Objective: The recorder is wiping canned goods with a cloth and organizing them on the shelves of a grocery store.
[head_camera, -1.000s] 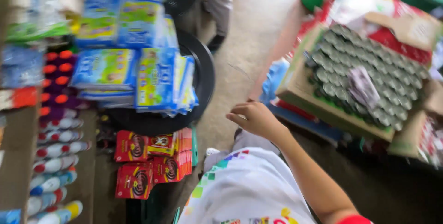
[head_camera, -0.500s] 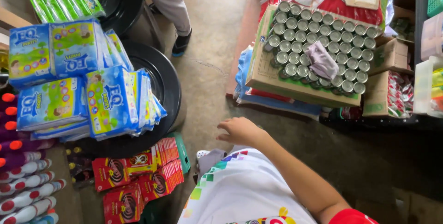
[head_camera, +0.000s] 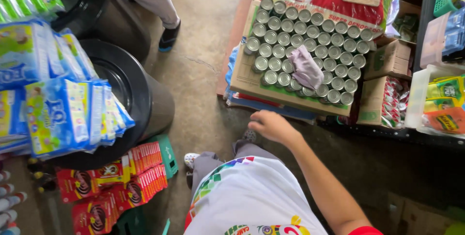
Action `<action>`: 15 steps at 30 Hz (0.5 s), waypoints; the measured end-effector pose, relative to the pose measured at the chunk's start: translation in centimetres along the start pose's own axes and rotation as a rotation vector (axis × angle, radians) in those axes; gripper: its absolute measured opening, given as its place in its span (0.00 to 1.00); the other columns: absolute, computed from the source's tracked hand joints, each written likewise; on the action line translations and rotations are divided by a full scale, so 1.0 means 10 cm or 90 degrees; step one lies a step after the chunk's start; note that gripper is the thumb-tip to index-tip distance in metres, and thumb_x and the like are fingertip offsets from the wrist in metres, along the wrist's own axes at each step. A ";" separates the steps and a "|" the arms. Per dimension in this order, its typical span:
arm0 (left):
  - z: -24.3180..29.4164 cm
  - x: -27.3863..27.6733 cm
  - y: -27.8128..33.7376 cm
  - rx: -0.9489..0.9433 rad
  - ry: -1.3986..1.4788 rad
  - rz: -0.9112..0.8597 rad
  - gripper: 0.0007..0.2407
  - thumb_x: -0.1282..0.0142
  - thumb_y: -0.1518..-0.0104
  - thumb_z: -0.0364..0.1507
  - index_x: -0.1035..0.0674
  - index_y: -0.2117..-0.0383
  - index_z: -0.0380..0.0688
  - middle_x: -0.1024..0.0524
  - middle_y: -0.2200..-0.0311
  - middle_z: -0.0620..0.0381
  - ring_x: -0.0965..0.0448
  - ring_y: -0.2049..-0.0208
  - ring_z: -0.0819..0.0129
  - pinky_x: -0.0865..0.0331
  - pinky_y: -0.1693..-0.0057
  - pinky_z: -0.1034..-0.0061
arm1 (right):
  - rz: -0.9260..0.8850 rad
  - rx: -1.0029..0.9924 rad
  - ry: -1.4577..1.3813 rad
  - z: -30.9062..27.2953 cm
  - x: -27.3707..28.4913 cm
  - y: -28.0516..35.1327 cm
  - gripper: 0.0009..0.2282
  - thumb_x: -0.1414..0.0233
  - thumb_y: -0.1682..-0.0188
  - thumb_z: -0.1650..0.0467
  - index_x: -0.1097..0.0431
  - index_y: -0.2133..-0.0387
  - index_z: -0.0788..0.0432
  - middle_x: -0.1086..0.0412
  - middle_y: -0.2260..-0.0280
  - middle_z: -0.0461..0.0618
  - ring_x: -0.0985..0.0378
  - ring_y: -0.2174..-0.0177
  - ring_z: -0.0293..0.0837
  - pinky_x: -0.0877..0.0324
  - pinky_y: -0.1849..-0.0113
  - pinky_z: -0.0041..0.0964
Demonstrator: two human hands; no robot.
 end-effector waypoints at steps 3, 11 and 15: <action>-0.84 0.11 0.63 0.061 0.000 0.000 0.00 0.46 0.46 0.22 0.24 0.72 0.40 0.25 0.71 0.58 0.27 0.72 0.69 0.36 0.67 0.75 | 0.184 0.060 -0.068 0.70 0.27 -0.08 0.14 0.42 0.52 0.63 0.24 0.59 0.59 0.24 0.57 0.55 0.22 0.54 0.54 0.29 0.51 0.45; -3.02 -0.04 1.96 0.445 -0.149 -0.219 0.18 0.52 0.34 0.45 0.20 0.63 0.41 0.21 0.69 0.56 0.24 0.72 0.70 0.33 0.65 0.77 | 0.441 -0.098 0.106 1.84 1.00 -0.40 0.25 0.38 0.55 0.65 0.33 0.42 0.55 0.41 0.39 0.59 0.39 0.41 0.61 0.34 0.47 0.52; -2.98 -0.43 2.35 0.444 -0.558 -0.579 0.18 0.52 0.39 0.45 0.22 0.55 0.46 0.19 0.65 0.61 0.21 0.68 0.75 0.35 0.63 0.70 | 0.407 -0.105 0.197 2.04 0.97 -0.69 0.37 0.35 0.63 0.64 0.41 0.37 0.53 0.50 0.36 0.63 0.46 0.40 0.65 0.36 0.49 0.58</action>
Point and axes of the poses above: each hand's wrist, its own y-axis away from the middle knuckle, its own x-axis out of the back of the hand, z = x × y, the point moved 4 cm from there along -y, towards the middle knuckle
